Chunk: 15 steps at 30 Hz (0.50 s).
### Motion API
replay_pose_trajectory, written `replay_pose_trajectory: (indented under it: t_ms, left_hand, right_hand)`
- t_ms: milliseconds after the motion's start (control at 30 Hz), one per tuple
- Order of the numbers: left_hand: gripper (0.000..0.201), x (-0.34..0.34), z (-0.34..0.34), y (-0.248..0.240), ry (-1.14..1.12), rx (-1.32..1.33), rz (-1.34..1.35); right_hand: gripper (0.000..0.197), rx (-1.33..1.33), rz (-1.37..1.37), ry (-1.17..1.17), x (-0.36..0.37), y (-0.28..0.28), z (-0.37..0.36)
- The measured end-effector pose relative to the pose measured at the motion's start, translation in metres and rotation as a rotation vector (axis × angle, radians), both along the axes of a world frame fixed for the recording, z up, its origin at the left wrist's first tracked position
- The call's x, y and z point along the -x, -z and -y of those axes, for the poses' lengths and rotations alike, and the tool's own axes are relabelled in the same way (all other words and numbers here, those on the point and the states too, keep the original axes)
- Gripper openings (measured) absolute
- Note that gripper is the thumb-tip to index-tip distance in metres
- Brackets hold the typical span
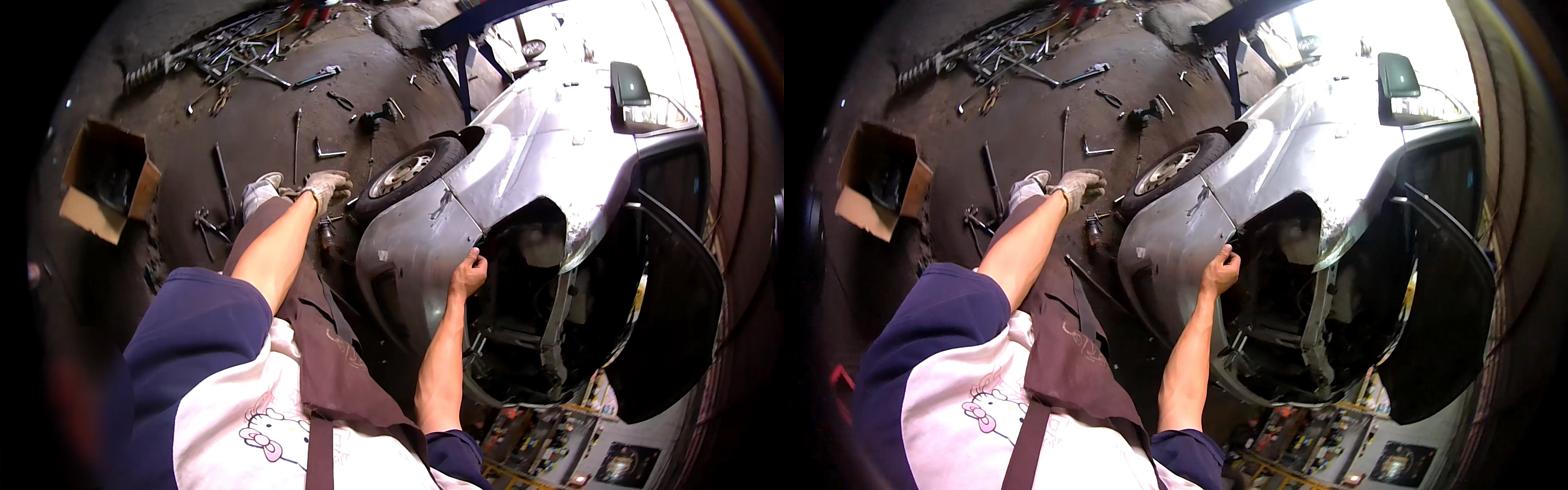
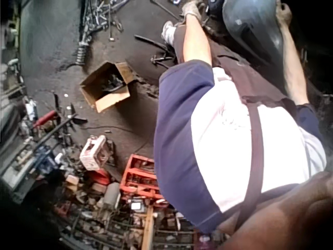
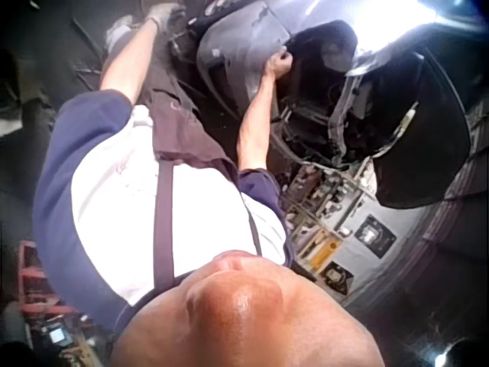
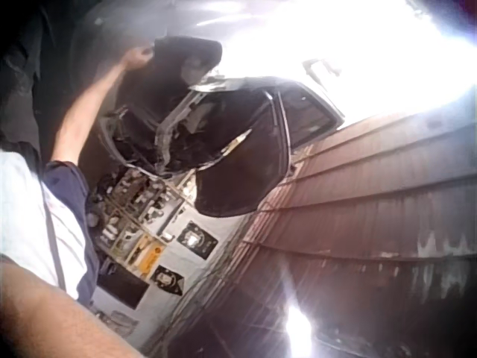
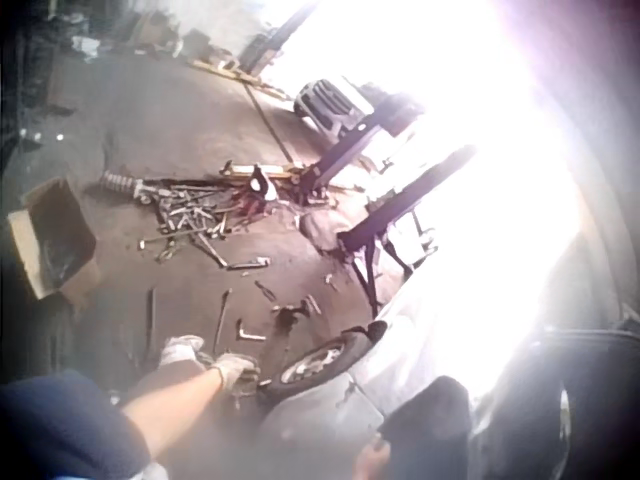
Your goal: The person removes a damaged bumper cover from a silver car using a pry tool and hands, then installs a new headlight assembly into the front of the vehicle.
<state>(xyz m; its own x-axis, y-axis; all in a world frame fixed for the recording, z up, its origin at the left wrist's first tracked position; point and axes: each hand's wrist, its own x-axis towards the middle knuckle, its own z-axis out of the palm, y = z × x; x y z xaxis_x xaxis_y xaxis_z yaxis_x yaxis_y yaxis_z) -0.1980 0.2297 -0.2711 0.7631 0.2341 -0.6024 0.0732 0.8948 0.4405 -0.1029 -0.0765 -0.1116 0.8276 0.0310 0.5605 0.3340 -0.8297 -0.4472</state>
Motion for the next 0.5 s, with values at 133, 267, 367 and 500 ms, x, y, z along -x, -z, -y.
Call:
replay_pose_trajectory:
  t_ms: [133,267,367,500]
  left_hand:
    - [0.029,-0.038,0.017,-0.018,0.179,0.007,0.066]
    - [0.024,-0.100,0.044,-0.027,0.382,-0.068,-0.003]
    - [0.028,-0.152,0.065,-0.024,0.495,-0.168,0.027]
    - [0.034,-0.213,0.093,-0.015,0.514,-0.442,-0.045]
  right_hand:
    - [0.039,-0.100,-0.087,0.013,0.011,-0.007,-0.004]
    - [0.034,-0.173,-0.168,0.074,0.018,-0.014,-0.007]
    - [0.033,-0.206,-0.197,0.175,0.019,-0.017,-0.012]
    - [0.034,-0.225,-0.173,0.361,0.017,-0.024,-0.020]
